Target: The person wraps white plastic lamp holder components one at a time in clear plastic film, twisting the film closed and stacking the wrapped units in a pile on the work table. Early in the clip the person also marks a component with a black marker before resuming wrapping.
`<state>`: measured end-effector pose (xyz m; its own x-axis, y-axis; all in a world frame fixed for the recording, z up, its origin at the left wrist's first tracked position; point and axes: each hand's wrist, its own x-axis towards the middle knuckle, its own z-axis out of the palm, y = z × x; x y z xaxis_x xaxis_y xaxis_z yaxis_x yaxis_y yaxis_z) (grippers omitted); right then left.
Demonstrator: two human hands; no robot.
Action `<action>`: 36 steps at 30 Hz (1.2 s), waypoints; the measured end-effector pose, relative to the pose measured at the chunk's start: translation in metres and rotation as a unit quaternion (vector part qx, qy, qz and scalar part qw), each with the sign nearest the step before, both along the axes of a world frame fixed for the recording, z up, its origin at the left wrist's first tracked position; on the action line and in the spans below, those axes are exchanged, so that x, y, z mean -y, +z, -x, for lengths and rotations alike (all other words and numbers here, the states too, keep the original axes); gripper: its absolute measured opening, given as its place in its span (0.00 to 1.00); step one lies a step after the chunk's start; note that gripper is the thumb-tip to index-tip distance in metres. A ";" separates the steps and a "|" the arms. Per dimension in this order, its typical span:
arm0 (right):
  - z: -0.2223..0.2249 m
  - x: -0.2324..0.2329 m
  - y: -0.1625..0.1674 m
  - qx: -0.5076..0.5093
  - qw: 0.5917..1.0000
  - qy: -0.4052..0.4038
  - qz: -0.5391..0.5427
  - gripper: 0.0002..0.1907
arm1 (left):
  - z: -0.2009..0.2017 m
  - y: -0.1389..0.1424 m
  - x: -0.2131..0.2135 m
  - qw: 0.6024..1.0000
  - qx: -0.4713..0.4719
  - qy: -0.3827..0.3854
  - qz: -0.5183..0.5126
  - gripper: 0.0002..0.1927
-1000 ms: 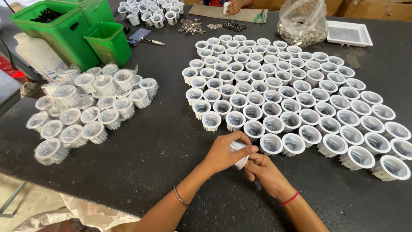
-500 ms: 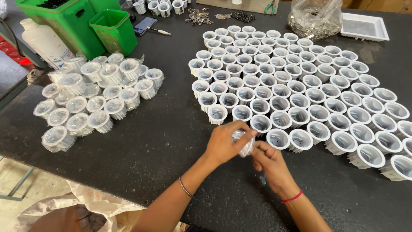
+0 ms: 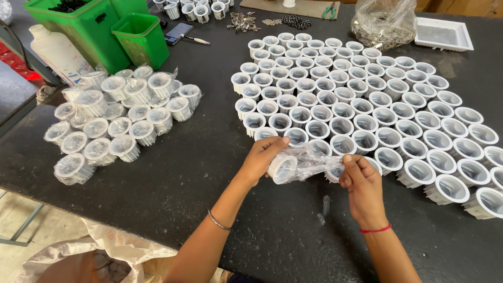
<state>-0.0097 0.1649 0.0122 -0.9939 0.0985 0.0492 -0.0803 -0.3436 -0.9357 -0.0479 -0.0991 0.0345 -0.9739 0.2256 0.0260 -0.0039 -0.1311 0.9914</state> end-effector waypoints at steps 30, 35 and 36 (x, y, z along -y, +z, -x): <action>-0.018 0.031 -0.004 -0.222 0.923 -0.107 -0.297 0.08 | 0.014 -0.053 -0.006 0.992 0.087 -0.087 0.039 0.25; -0.019 0.038 -0.012 -0.222 0.925 -0.081 -0.296 0.06 | 0.057 -0.087 -0.005 0.992 0.069 -0.050 0.093 0.24; -0.019 0.039 -0.014 -0.209 0.923 -0.066 -0.317 0.07 | 0.062 -0.091 -0.008 0.991 0.072 -0.047 0.104 0.23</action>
<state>0.0089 0.1254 -0.0023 -0.8564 0.0367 0.5149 -0.4822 0.2997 -0.8232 -0.1100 -0.0913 -0.0567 -0.9384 0.3017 -0.1682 -0.1500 0.0829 0.9852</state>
